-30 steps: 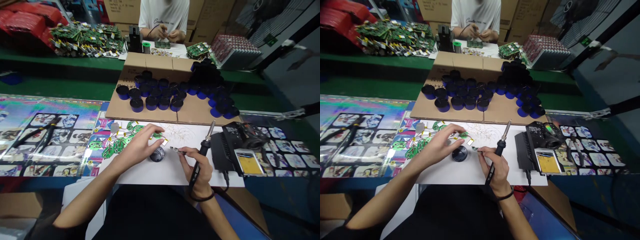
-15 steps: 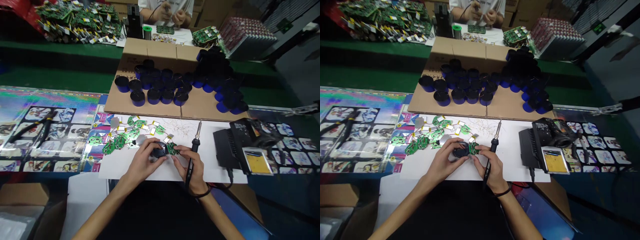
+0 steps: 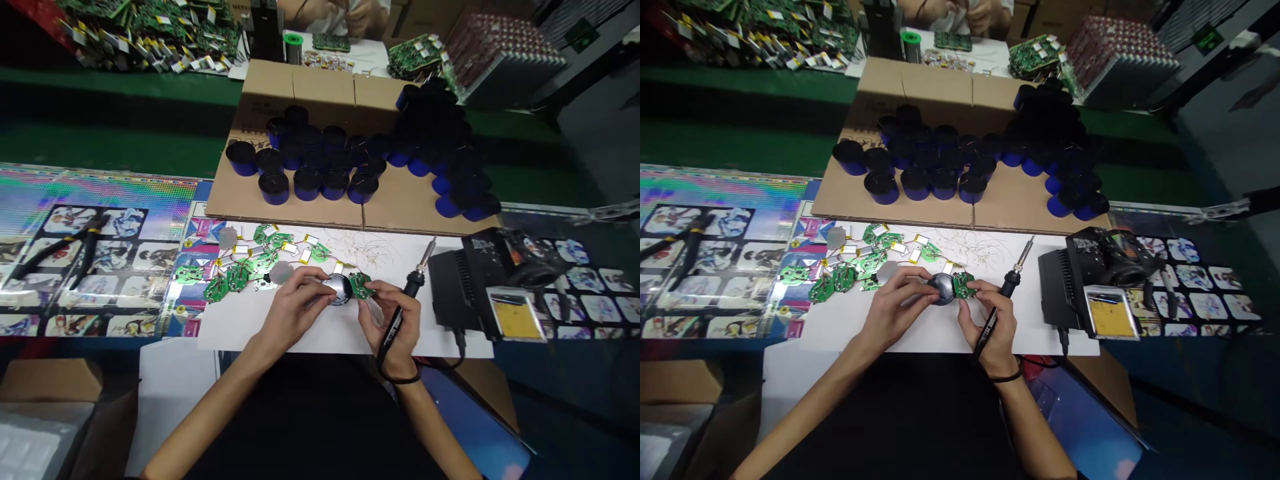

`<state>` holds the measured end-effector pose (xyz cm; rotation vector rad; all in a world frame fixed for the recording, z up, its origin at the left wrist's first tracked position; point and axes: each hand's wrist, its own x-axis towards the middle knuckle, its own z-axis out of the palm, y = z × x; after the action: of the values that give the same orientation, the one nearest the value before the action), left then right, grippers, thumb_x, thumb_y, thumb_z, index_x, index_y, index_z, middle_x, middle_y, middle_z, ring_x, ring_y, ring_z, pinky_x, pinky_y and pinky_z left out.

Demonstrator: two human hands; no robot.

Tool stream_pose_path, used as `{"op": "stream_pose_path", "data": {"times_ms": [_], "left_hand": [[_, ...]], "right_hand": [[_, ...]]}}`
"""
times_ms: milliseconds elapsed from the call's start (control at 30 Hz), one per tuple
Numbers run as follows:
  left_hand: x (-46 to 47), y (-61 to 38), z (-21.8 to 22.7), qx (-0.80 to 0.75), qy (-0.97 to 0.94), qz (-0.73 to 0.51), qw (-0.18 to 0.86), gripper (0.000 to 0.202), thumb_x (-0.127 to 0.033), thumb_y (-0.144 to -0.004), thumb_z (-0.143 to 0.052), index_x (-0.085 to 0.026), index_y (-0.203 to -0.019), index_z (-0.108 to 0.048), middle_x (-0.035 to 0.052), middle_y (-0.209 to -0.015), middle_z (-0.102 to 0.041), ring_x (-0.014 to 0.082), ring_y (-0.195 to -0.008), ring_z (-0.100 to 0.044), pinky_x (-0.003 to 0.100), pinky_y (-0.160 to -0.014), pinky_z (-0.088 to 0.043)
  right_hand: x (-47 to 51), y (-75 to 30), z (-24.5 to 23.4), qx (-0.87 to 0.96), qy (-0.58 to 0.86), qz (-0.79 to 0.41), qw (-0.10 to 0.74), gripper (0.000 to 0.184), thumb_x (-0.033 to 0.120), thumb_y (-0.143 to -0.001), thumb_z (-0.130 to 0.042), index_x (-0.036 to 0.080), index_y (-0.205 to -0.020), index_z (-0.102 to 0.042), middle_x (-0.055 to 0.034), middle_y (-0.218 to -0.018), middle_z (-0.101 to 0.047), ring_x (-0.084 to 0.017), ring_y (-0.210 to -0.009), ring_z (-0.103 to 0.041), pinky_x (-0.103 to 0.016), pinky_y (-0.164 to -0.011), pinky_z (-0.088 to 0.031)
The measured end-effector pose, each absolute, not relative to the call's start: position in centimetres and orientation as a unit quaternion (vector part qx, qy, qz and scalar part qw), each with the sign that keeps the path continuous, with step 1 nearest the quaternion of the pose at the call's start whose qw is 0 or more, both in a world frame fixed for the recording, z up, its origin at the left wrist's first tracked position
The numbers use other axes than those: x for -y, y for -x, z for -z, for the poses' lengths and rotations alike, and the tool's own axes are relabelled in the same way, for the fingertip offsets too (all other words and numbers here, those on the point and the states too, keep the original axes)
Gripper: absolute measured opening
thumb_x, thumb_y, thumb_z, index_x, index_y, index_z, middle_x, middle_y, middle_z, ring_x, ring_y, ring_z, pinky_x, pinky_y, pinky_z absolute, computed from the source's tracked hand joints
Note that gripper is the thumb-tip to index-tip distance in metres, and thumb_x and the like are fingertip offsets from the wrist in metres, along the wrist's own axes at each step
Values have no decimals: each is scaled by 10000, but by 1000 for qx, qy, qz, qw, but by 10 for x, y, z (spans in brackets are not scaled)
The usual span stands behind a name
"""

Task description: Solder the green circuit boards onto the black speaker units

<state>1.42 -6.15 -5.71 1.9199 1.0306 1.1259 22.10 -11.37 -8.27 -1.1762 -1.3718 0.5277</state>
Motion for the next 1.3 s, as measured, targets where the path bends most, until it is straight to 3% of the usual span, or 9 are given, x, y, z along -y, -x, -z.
{"op": "stream_pose_path", "data": {"times_ms": [100, 233, 367, 500, 767, 933, 1100, 1300], "left_hand": [[58, -2, 54, -360, -746, -427, 363, 106, -142, -1006, -711, -203, -1060, -779, 99, -1191, -728, 209, -1134, -713, 335, -962, -585], [58, 10, 50, -393, -724, -423, 378, 87, -195, -1008, -727, -219, -1045, -802, 71, -1069, -813, 207, -1030, -760, 343, -945, -593], [67, 8, 51, -460, -593, -417, 513, 201, -348, -965, -792, -203, -1103, -787, 65, -933, -824, 175, -792, -770, 269, -709, -617], [70, 4, 51, -489, -477, -433, 588, 359, -486, -891, -846, -151, -979, -750, 50, -780, -766, 105, -558, -631, 203, -511, -506], [64, 10, 49, -452, -428, -416, 663, 383, -504, -890, -839, -147, -994, -744, 27, -714, -711, 121, -574, -641, 219, -526, -504], [62, 11, 45, -464, -472, -423, 619, 351, -494, -902, -829, -156, -933, -739, 13, -761, -679, 86, -582, -553, 210, -544, -452], [62, 12, 46, -466, -531, -397, 586, 255, -434, -971, -767, -183, -1013, -763, 21, -794, -661, 117, -664, -568, 236, -586, -429], [62, 11, 45, -463, -580, -389, 545, 239, -428, -1001, -729, -190, -999, -757, 57, -872, -692, 173, -773, -632, 284, -635, -465]], "right_hand": [[118, -223, 82, 586, 506, -231, 590, 506, 40, -858, -773, 275, -1245, -547, -84, -1209, -721, -202, -1149, -732, -351, -882, -683], [119, -215, 76, 630, 492, -214, 562, 521, 44, -857, -771, 273, -1265, -542, -87, -1187, -733, -214, -1091, -754, -400, -890, -688], [115, -202, 70, 700, 450, -189, 522, 533, 23, -866, -757, 261, -1299, -555, -92, -1163, -755, -221, -1058, -778, -411, -902, -691], [106, -192, 68, 741, 437, -175, 479, 487, 31, -897, -729, 286, -1284, -583, -75, -1118, -782, -231, -1022, -776, -443, -888, -680], [92, -189, 64, 774, 404, -148, 465, 419, 43, -900, -724, 267, -1230, -595, -82, -1111, -803, -237, -1045, -749, -457, -894, -647], [90, -194, 63, 794, 430, -116, 414, 378, 91, -879, -774, 292, -1165, -627, -20, -1066, -843, -263, -997, -740, -489, -906, -559], [87, -200, 56, 806, 420, -157, 386, 410, 138, -856, -793, 285, -1204, -634, -43, -1127, -831, -288, -1023, -708, -506, -898, -552], [85, -190, 42, 692, 466, -266, 483, 283, 125, -917, -716, 286, -1115, -593, -40, -1060, -806, -247, -1015, -731, -484, -947, -595]]}}
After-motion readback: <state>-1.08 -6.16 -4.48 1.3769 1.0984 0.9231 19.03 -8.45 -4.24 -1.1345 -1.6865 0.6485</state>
